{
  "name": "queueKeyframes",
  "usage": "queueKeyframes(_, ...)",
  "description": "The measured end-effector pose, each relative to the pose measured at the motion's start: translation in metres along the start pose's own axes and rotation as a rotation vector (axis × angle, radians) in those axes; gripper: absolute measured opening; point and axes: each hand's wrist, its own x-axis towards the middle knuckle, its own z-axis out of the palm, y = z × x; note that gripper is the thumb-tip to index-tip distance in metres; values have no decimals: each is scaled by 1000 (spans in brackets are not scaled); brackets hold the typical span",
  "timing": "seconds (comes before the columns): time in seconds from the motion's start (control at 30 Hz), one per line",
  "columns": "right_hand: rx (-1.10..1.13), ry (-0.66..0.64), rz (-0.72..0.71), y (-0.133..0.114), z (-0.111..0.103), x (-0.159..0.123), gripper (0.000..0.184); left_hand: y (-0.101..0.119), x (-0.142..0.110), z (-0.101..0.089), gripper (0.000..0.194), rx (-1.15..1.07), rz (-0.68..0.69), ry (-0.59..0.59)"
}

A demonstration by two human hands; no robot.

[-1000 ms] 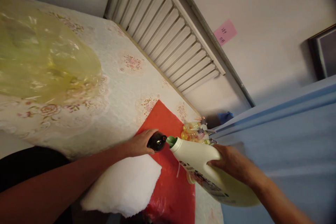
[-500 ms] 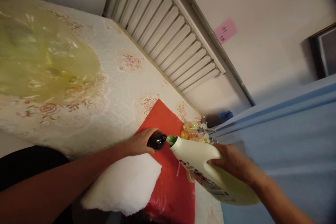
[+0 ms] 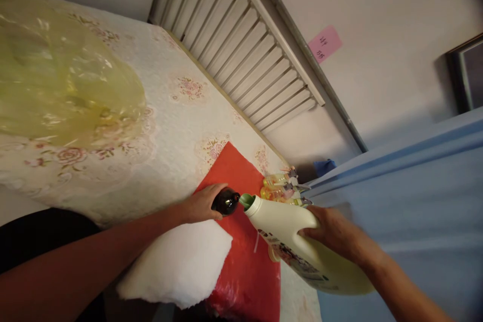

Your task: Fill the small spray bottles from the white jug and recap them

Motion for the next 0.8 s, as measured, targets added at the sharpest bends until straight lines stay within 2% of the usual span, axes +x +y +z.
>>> queueKeyframes(0.8, -24, -7, -15, -4, -5, -1, 21, 10, -1, -4, 85, 26, -38, -24)
